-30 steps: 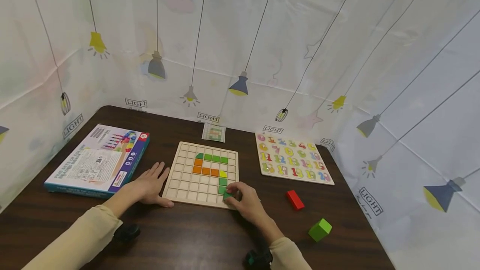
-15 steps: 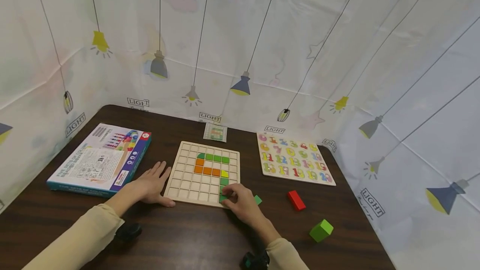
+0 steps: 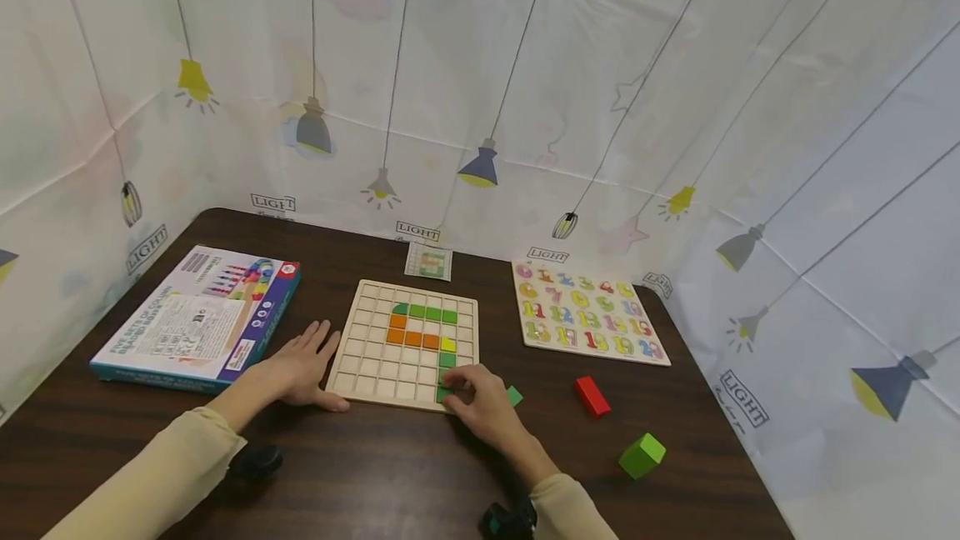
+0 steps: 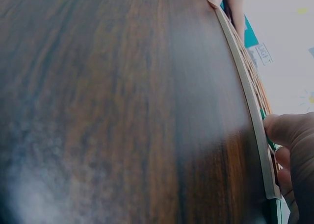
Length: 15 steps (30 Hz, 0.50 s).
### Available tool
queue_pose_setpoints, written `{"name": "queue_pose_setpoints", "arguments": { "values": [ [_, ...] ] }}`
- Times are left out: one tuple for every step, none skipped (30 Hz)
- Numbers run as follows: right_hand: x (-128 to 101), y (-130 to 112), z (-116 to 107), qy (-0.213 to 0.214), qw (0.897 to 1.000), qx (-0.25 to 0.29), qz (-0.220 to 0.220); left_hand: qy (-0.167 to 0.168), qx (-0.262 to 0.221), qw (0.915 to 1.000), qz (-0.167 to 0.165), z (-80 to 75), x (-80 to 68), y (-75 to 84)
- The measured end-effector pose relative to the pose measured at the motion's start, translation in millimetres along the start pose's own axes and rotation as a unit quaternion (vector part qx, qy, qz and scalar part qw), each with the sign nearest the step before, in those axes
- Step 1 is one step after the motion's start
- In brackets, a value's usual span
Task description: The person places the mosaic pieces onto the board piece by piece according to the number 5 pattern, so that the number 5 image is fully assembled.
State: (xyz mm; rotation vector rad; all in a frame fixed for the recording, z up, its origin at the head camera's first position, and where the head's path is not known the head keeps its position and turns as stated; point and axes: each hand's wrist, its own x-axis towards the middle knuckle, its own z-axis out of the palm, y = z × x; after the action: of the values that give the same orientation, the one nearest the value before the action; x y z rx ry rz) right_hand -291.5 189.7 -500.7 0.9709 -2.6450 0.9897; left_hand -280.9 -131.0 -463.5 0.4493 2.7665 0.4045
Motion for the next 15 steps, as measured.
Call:
{"name": "queue_pose_setpoints", "arguments": {
  "values": [
    [0.2,-0.6,-0.1,0.000,1.000,0.002,-0.001,0.000,-0.001,1.0000,0.000,0.0,-0.2,-0.3],
    [0.4,-1.0,-0.3,0.000,1.000,0.003,-0.002,0.000,-0.002,1.0000,-0.001,-0.3,-0.7,-0.4],
    [0.5,-1.3,-0.6,0.001,1.000,0.005,-0.003,0.000,-0.003,1.0000,-0.001,-0.6,-1.2,-0.4],
    [0.4,-1.5,-1.0,0.003,1.000,0.002,-0.005,0.000,-0.005,1.0000,-0.002,-1.0,-1.6,-0.3],
    [0.1,-1.3,-1.5,0.007,1.000,0.001,-0.007,-0.001,-0.006,1.0000,-0.002,-1.3,-1.8,-0.1],
    [-0.4,-0.6,-2.3,0.012,1.000,-0.004,-0.012,-0.002,-0.006,1.0000,-0.001,-1.3,-1.7,0.0],
    [-1.1,0.1,-3.6,0.019,1.000,-0.010,-0.014,-0.003,-0.007,1.0000,-0.001,-1.2,-1.4,0.0],
    [-2.0,1.6,-4.9,0.027,0.999,-0.016,-0.018,-0.006,-0.007,1.0000,-0.001,-0.7,-0.6,-0.4],
    [-3.1,3.0,-6.7,0.036,0.999,-0.022,-0.019,-0.008,-0.008,0.9999,0.000,-0.7,-0.2,-0.2],
    [-4.2,4.3,-8.8,0.045,0.998,-0.027,-0.019,-0.009,-0.008,0.9999,0.000,-0.3,0.6,-0.5],
    [-5.3,6.2,-10.9,0.054,0.998,-0.029,-0.017,-0.010,-0.007,0.9999,0.001,0.9,1.7,-1.5],
    [-6.5,7.6,-13.5,0.063,0.997,-0.033,-0.013,-0.014,-0.003,0.9999,-0.001,1.0,1.9,-1.3],
    [-8.0,9.0,-16.2,0.070,0.997,-0.035,-0.006,-0.011,-0.003,0.9999,-0.001,3.6,4.9,-3.5],
    [-9.8,10.7,-18.6,0.077,0.996,-0.037,-0.002,-0.011,-0.005,0.9999,-0.001,3.3,4.7,-3.2],
    [-11.6,11.8,-21.3,0.082,0.996,-0.037,0.004,-0.010,-0.007,0.9999,-0.001,2.5,4.2,-2.4]
  ]
}}
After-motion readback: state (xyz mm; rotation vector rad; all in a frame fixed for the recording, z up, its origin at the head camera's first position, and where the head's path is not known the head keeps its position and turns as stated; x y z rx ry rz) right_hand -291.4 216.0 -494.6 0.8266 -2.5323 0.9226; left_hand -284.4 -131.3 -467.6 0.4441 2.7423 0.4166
